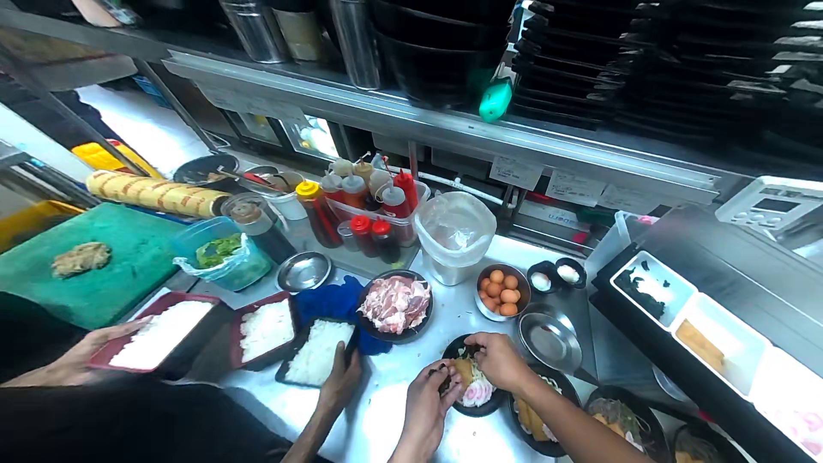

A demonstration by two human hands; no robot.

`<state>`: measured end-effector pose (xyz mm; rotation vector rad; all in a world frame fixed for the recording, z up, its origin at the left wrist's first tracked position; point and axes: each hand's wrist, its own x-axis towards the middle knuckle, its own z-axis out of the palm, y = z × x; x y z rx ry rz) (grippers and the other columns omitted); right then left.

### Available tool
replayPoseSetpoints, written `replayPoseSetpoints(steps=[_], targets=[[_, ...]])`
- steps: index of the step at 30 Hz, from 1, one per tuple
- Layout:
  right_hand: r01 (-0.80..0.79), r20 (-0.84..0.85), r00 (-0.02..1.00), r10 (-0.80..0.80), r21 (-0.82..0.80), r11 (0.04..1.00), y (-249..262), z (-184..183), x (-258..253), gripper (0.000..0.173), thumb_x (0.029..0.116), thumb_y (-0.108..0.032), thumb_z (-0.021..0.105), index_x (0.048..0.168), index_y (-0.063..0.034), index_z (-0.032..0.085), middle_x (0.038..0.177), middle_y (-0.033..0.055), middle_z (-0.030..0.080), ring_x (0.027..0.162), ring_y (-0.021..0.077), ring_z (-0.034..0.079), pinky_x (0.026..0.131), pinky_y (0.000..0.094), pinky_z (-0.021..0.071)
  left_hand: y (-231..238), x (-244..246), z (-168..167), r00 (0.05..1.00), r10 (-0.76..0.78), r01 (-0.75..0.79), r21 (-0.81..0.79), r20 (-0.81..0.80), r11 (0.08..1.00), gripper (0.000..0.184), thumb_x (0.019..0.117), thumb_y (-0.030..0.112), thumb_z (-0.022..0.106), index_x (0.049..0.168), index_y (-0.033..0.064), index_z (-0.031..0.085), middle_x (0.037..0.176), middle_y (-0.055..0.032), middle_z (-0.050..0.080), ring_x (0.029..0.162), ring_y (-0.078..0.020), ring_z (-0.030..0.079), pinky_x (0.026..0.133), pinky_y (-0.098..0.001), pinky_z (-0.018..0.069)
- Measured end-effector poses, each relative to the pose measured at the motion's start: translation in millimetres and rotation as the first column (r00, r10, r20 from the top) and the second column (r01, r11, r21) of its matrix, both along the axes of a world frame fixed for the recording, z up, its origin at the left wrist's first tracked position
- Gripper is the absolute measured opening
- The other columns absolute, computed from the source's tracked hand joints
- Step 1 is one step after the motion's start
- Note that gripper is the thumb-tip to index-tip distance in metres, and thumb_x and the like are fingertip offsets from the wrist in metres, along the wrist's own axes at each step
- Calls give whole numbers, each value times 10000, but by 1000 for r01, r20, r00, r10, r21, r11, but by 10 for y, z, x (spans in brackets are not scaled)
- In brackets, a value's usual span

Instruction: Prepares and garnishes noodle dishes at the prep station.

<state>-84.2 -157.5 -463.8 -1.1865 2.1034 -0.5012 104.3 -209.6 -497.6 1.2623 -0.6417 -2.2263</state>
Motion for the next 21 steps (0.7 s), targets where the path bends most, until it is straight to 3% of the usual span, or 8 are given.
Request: replayPoseSetpoints(steps=[3,5,7,13,17,21], targets=[[98,-2,995,-99,-54,994,-68,-105,-23,249,920,-144,628,1103,-233,771,1022,-47,761,899,89,723,863,374,609,5,61,26,1000,21,-21,-10,-1,1000,268,1037,84,544,1272,-12,630,1082,-211,708,937,-309,720,818,-442,623],[183,129,977,-169,-114,976,-65,-136,-63,192,921,-156,668,1071,-208,775,972,-54,767,808,70,734,801,324,642,20,101,42,998,20,-19,12,-52,1000,289,1050,113,531,1295,-6,627,1124,-211,701,981,-316,714,856,-452,615],[278,283,931,-232,-133,951,-31,-121,-78,176,925,-117,683,1071,-158,773,976,-20,771,793,101,751,776,326,665,37,119,54,992,26,-16,83,-126,996,318,1069,156,503,1318,-7,615,1176,-218,692,1042,-332,704,905,-475,602],[394,453,836,-310,-101,914,88,-23,-94,206,947,-58,641,1112,-95,759,1056,40,765,835,154,764,791,351,672,86,-3,37,980,90,-51,215,-176,975,328,1073,182,489,1307,-13,612,1183,-223,686,1066,-338,696,916,-481,597],[480,588,740,-326,-123,868,195,84,-148,193,924,-65,710,1115,-49,735,980,99,760,790,216,757,739,377,668,118,-29,60,981,97,-58,227,-166,972,323,1062,170,492,1305,-7,610,1180,-219,689,1071,-333,696,920,-481,593],[520,580,726,-369,-113,847,230,123,-203,208,886,-117,780,1068,-57,701,885,98,754,732,233,755,665,390,668,141,4,87,983,98,-63,219,-153,974,318,1059,180,503,1290,-3,622,1160,-216,696,1034,-324,703,898,-474,599]])
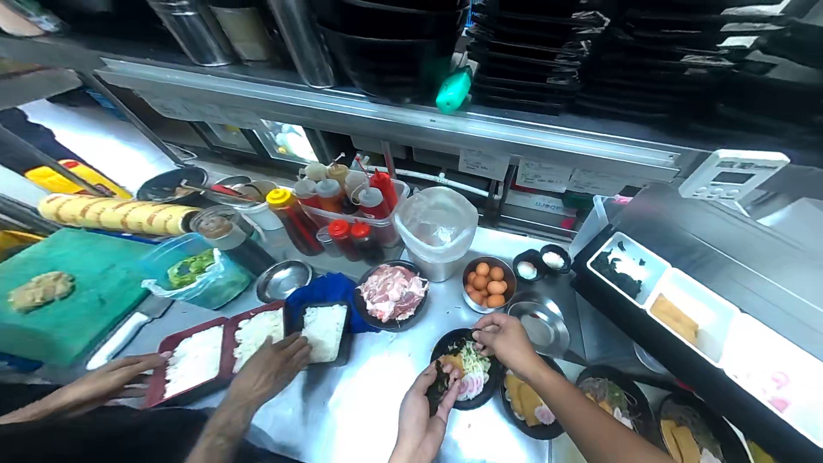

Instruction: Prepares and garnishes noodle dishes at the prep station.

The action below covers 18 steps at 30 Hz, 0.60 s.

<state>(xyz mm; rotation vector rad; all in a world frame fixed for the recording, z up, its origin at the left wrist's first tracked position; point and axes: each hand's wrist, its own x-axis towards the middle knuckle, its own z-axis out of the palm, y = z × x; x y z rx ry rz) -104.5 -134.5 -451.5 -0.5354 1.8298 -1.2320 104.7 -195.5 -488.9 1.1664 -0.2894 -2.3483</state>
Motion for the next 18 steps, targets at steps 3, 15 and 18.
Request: replayPoseSetpoints(steps=[3,15,18], targets=[[-76,-57,995,80,55,996,-84,-121,48,184,926,-194,747,1077,-89,736,922,55,768,776,186,759,715,371,668,18,21,-1,1000,13,-13,-14,24,1000,318,1066,185,490,1284,-4,623,1143,-203,705,1032,-313,707,894,-468,601],[-648,-545,431,719,367,667,480,111,396,555,821,-386,816,1338,-277,647,1234,34,663,1184,229,608,1037,464,513,240,-49,118,972,-229,233,82,-55,969,342,1080,221,411,1186,-31,616,1054,-238,682,947,-349,693,839,-534,593],[-586,-590,495,637,315,747,916,-31,388,233,896,-310,741,1100,-197,746,1125,26,697,1087,185,654,970,404,556,413,-154,81,931,-359,364,84,-69,928,374,1083,221,407,1225,-23,653,1099,-233,693,978,-338,694,865,-511,590]])
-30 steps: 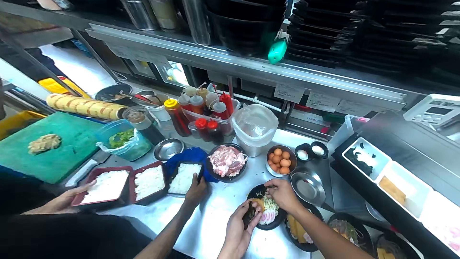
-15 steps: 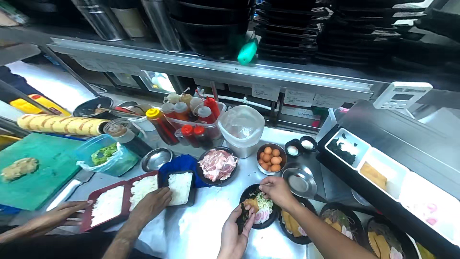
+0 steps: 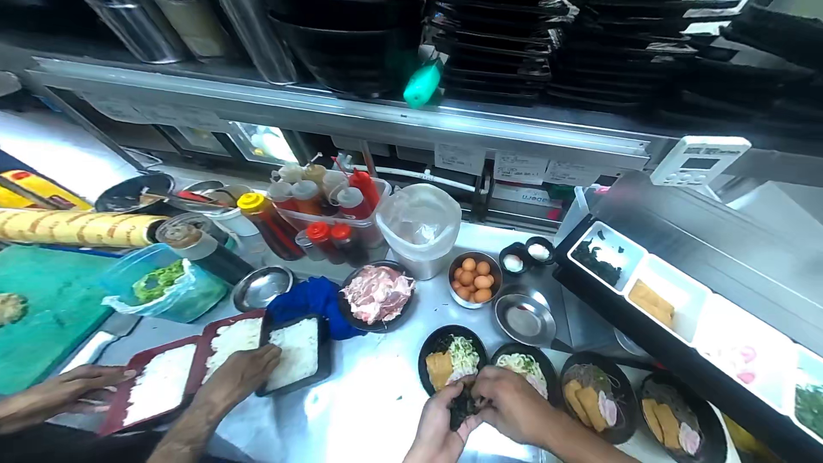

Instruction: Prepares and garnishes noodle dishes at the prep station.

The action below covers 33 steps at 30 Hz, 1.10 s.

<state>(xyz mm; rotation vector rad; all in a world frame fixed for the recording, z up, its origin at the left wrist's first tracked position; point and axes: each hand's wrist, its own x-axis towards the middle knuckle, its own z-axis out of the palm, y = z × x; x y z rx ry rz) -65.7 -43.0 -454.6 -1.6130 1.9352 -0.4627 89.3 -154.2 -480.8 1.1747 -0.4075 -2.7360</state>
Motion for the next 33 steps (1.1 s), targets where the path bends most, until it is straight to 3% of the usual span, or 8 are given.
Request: replayPoseSetpoints(steps=[4,7,9,12,15,22,26,33], targets=[[332,164,930,-330,16,943,396,-6,-79,88,905,-230,718,940,-159,756,1008,-28,719,939,85,677,881,319,582,154,-199,-32,993,-105,109,73,-61,991,410,1088,234,370,1258,-28,635,1161,-262,680,1062,-396,682,941,-591,560],[428,365,831,-420,63,902,535,85,-156,391,833,-255,842,1190,-193,696,1115,-37,725,917,83,717,832,316,642,245,-359,-11,988,-128,136,92,-90,986,412,1094,267,370,1241,-27,619,1133,-246,689,1030,-367,692,900,-560,581],[361,262,890,-373,96,928,568,170,-148,643,811,-412,864,1381,-248,618,1208,-7,667,956,105,684,850,333,621,311,-442,22,978,-177,186,75,-109,980,432,1104,332,399,1232,-20,613,1093,-223,695,983,-320,699,865,-504,594],[410,157,897,-412,50,911,605,131,-162,339,862,-314,773,1187,-230,728,1108,8,699,956,134,676,881,370,592,366,-517,36,963,-241,249,52,-119,967,450,1107,349,416,1295,-21,590,1162,-233,684,1049,-338,694,934,-519,581],[553,336,777,-531,38,832,658,82,-304,160,871,-201,752,1028,-173,756,1031,-15,729,879,92,704,827,324,623,330,-555,-30,955,-234,237,-5,-179,971,395,1105,240,415,1324,-38,590,1244,-271,653,1127,-405,665,1002,-581,540],[575,359,746,-561,79,815,602,97,-594,178,849,-199,788,1017,-165,741,949,-30,740,804,99,714,771,329,634,192,-667,-77,934,-337,277,-355,-119,893,330,920,28,696,1240,-19,630,1184,-234,670,987,-355,700,875,-528,602],[651,506,612,-607,114,751,550,106,-629,162,843,-126,794,989,-122,724,921,32,745,735,192,738,697,389,664,159,-701,-111,955,-293,243,-472,-34,848,303,850,-70,622,1146,-13,651,1085,-207,679,852,-299,691,730,-458,614],[720,496,543,-677,138,680,507,45,-702,141,867,-131,756,1001,-124,715,919,45,740,707,197,733,658,392,662,152,-766,-160,979,-205,171,-534,-5,828,238,891,-58,585,1110,-13,667,1082,-200,687,847,-288,685,714,-440,605]])
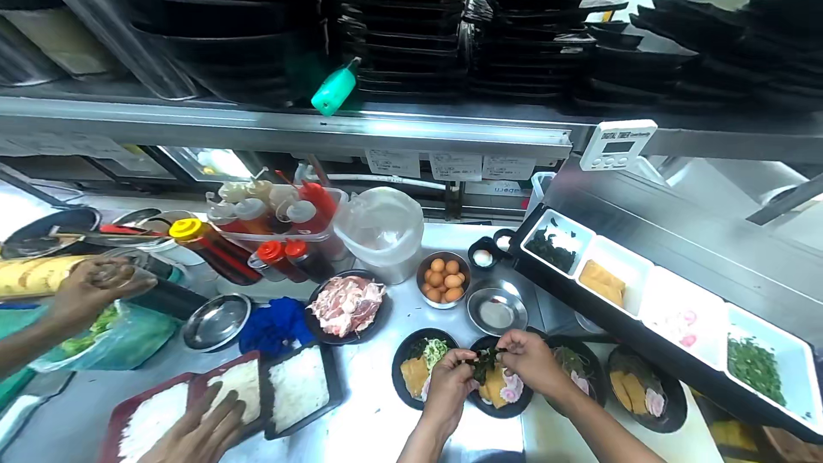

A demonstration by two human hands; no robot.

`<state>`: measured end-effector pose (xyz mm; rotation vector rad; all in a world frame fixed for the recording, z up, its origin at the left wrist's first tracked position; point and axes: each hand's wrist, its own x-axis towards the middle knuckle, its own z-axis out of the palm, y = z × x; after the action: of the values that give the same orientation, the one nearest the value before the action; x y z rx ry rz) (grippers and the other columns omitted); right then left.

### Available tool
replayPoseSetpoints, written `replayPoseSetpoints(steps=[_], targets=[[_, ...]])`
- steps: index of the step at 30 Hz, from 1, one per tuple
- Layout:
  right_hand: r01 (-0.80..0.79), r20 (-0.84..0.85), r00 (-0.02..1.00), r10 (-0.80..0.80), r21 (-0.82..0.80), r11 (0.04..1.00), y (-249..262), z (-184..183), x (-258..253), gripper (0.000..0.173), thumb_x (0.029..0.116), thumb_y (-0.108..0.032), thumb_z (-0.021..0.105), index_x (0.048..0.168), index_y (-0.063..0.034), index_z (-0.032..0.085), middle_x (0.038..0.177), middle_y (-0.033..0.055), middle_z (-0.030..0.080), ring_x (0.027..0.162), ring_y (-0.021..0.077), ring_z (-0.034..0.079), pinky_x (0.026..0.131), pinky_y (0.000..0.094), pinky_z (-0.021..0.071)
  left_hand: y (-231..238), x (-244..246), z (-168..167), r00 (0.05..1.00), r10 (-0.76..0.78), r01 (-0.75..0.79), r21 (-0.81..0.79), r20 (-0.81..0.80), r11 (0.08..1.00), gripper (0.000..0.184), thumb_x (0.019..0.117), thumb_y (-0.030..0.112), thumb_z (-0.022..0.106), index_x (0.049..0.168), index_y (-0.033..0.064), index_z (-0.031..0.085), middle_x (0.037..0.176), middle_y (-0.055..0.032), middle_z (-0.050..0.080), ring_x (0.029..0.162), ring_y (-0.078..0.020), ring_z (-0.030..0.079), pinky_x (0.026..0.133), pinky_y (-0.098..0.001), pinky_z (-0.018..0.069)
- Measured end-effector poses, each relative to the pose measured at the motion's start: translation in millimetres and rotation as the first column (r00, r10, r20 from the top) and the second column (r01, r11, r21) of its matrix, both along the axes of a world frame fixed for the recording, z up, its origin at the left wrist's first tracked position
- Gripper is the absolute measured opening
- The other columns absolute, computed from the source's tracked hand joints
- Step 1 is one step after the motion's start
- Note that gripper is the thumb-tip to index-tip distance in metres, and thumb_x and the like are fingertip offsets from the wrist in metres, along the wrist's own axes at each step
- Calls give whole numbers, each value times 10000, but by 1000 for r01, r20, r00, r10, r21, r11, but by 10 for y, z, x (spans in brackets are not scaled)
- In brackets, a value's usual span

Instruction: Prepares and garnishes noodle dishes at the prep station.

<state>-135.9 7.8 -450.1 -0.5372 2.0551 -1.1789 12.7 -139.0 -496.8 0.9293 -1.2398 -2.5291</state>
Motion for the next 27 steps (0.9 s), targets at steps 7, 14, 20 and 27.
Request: replayPoseSetpoints(steps=[7,14,20,27], targets=[[140,-59,989,-139,17,990,137,-39,-102,141,874,-150,748,1013,-138,724,916,27,746,716,176,736,653,377,660,-85,-446,-59,895,-215,441,-691,392,573,303,909,124,640,1177,218,746,1108,49,742,1013,-83,699,930,-367,590],[159,-1,987,-160,-80,984,462,20,-66,147,892,-146,748,1035,-126,727,949,39,747,757,203,745,681,405,670,-188,-503,20,862,-249,504,-703,441,502,277,1010,166,551,1263,169,664,1125,18,737,982,-99,718,910,-368,608],[256,77,967,-244,-236,937,741,343,15,163,901,-106,751,1054,-65,716,930,118,737,755,278,740,686,447,664,-70,-504,45,852,-290,518,-783,436,345,284,988,223,581,1249,115,606,1084,-18,709,985,-140,702,908,-382,595],[325,-91,933,-349,-207,923,1144,408,-96,148,910,-122,737,1053,-87,724,901,84,743,732,255,736,647,423,661,171,-539,-61,761,-271,572,-807,589,-148,341,948,206,562,1242,268,724,1334,-69,616,1251,-276,570,1026,-447,523]])
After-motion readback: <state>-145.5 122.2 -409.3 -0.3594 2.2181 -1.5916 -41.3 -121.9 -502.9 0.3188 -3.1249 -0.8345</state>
